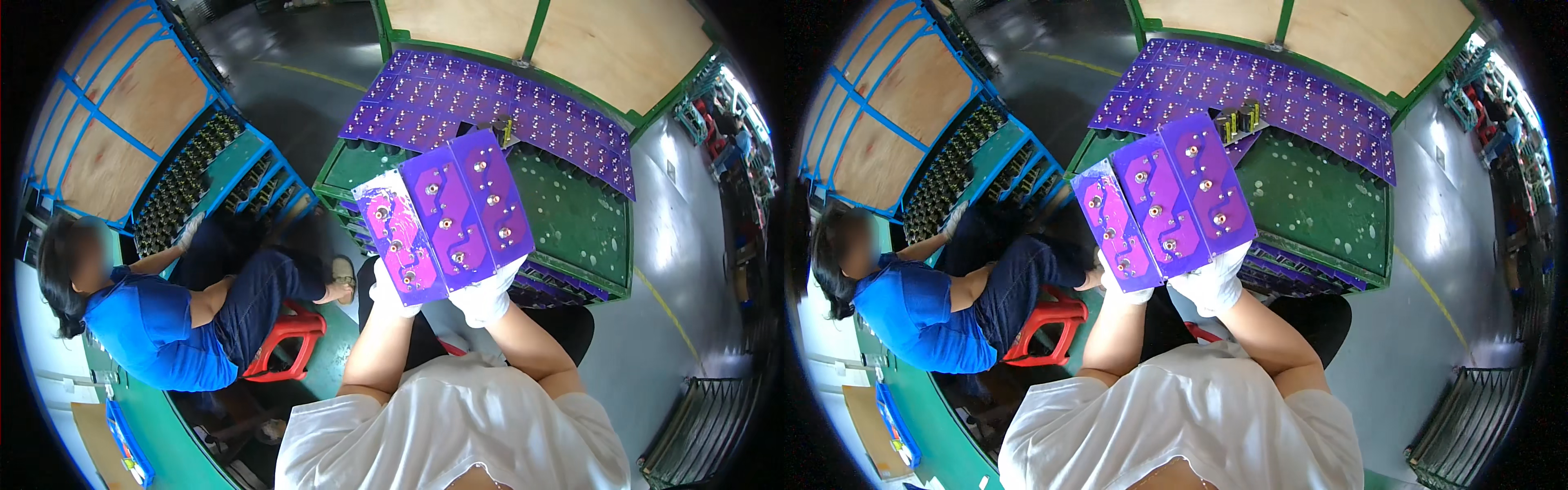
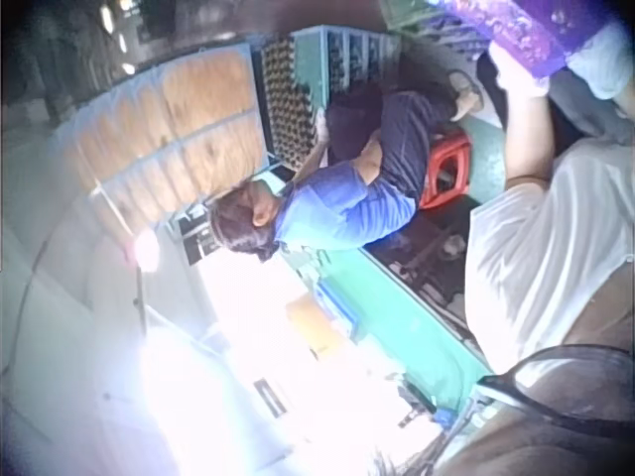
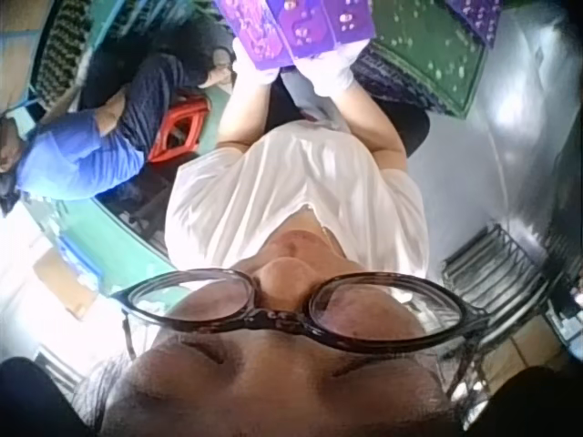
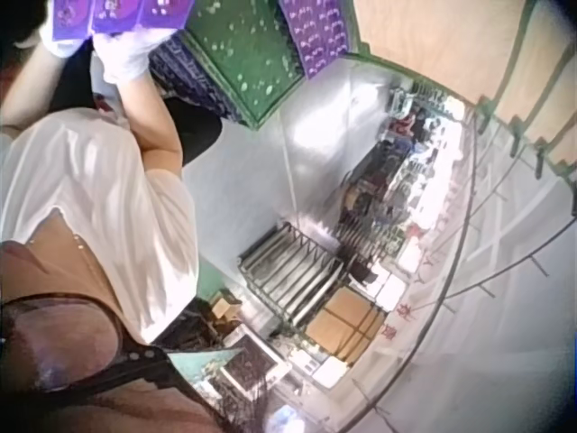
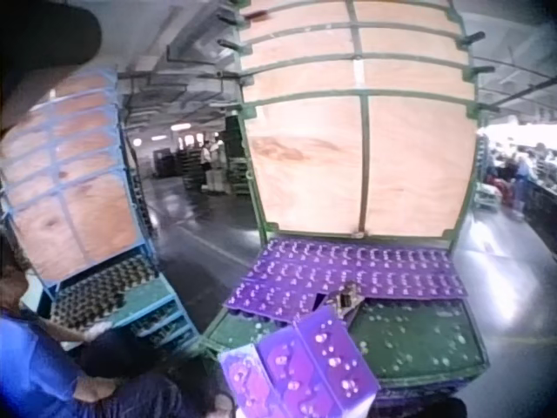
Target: The person picks up purple circuit boards from a green rack and hands them to a coworker. The person repeats this process, picking up boards and placing them back onto the rack in a stacked arrangement.
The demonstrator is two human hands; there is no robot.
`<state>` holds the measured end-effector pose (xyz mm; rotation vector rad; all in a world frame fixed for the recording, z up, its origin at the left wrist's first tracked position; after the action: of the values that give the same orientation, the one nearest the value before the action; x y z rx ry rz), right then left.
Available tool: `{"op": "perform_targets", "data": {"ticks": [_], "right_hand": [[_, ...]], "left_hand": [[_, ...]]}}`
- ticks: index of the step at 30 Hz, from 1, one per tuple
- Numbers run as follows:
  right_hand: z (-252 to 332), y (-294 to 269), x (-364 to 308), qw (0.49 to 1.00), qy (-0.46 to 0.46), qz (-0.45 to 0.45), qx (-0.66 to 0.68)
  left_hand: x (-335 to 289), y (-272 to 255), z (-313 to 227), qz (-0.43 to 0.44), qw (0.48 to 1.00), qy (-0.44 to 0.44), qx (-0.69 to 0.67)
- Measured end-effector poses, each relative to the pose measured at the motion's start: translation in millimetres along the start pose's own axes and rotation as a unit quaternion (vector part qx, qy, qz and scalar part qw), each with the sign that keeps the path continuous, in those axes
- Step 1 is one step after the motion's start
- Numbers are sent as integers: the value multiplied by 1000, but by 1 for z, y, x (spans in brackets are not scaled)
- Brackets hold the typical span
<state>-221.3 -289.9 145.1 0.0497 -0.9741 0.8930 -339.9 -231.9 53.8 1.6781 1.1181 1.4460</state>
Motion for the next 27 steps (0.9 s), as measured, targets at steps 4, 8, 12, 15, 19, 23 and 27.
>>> {"op": "perform_targets", "data": {"ticks": [4, 8, 12, 15, 19, 23, 27], "right_hand": [[9, 9, -1, 997, 6, 51, 50], [24, 18, -3, 993, 11, 82, 83], [30, 25, -9, 988, 31, 92, 122], [31, 33, -9, 979, 54, 131, 147], [33, 40, -16, 979, 24, 148, 138], [44, 39, -20, 987, -15, 138, 84], [41, 46, -37, 983, -86, 157, 37]], "left_hand": [[-5, -33, 7, -80, 996, -12, -32], [-3, -39, 2, -95, 994, -2, -46], [-1, -41, -7, -99, 994, 10, -47], [0, -43, -12, -101, 994, 14, -47], [-1, -44, -19, -103, 994, 21, -44], [0, -48, -25, -103, 993, 29, -42], [-1, -51, -31, -107, 992, 34, -47]]}}
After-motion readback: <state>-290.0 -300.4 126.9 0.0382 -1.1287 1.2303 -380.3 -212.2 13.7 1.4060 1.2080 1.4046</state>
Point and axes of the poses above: each hand's wrist, its own x-axis towards the middle knuckle, its own y-axis out of the palm, z = x × y, the point moved 10 cm from there along x, towards the middle knuckle, and after that the axes turned 14 degrees about y, right-handed, at the moved point
